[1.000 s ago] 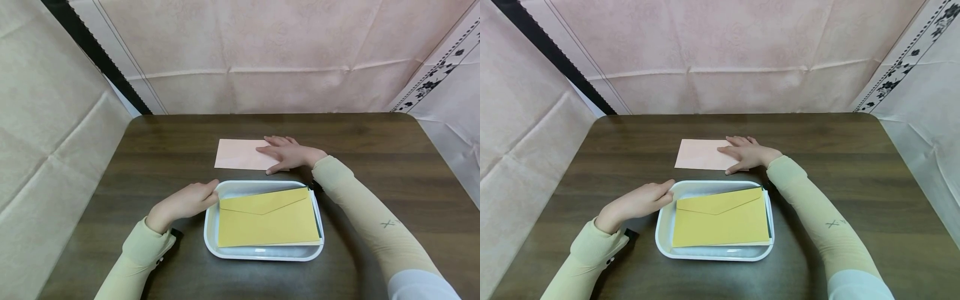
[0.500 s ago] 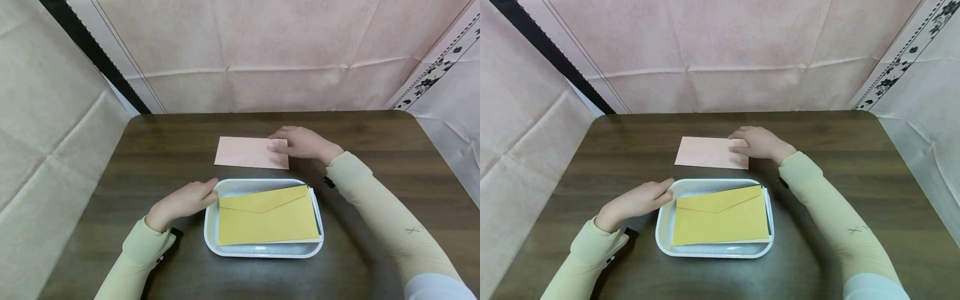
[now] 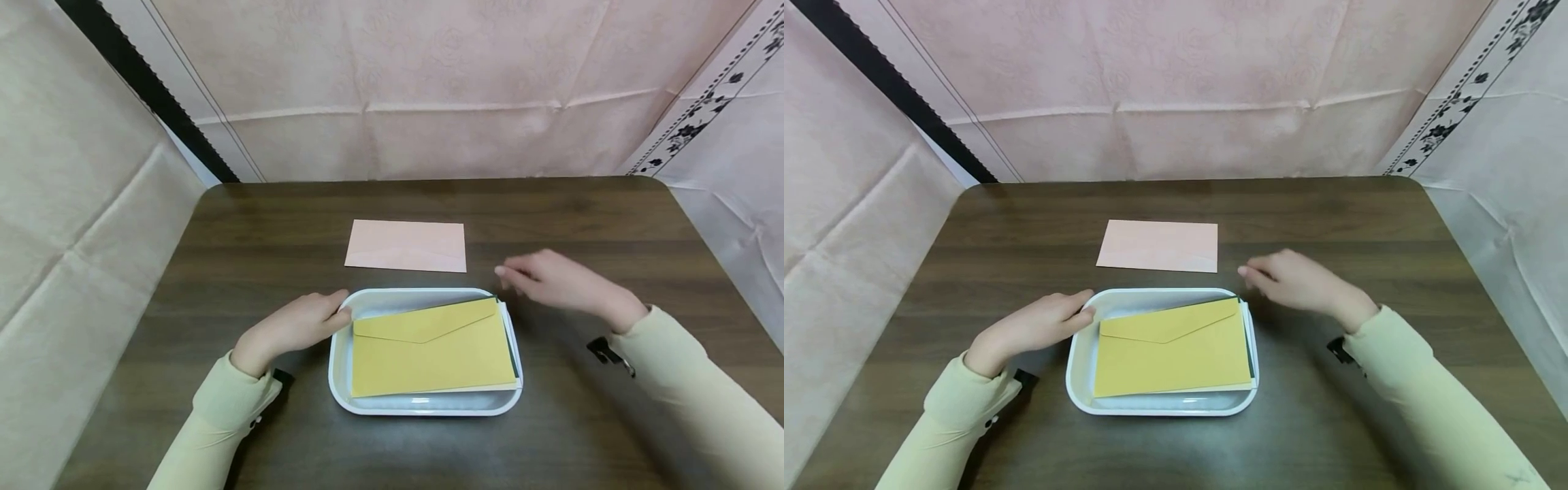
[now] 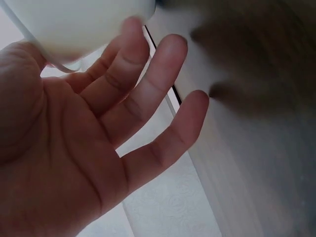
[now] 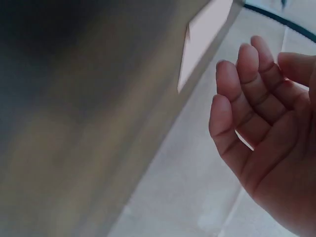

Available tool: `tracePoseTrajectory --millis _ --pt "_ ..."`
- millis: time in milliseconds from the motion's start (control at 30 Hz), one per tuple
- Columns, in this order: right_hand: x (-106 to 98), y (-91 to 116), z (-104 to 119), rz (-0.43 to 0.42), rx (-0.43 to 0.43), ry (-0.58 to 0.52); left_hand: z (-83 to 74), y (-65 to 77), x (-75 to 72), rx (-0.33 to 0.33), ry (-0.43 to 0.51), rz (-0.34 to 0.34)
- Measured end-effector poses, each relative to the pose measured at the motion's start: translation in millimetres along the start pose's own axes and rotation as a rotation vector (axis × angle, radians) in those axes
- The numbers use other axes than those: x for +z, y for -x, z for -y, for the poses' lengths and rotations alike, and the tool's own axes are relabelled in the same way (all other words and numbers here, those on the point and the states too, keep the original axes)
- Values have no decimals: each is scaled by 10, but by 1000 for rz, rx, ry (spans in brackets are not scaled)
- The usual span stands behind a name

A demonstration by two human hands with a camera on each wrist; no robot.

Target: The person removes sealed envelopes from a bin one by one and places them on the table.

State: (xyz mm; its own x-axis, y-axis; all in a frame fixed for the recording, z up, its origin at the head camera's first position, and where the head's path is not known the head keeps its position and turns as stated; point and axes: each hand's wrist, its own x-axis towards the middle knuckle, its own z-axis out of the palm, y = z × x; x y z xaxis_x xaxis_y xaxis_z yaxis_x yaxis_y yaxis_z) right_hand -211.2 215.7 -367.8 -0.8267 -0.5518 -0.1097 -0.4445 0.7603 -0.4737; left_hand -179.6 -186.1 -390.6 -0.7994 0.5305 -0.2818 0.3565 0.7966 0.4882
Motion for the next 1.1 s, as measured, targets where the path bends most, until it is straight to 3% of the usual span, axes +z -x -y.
tracePoseTrajectory --millis 167,300,667,1100 --pt "161 316 70 72 12 -109 7 19 5 5 -31 1" --pt "206 440 138 106 -18 -161 1 37 2 16 -47 -8" --pt "329 470 155 196 47 -254 -16 38 9 -1 -21 22" --pt "353 465 112 217 19 -269 7 39 16 -9 -27 33"
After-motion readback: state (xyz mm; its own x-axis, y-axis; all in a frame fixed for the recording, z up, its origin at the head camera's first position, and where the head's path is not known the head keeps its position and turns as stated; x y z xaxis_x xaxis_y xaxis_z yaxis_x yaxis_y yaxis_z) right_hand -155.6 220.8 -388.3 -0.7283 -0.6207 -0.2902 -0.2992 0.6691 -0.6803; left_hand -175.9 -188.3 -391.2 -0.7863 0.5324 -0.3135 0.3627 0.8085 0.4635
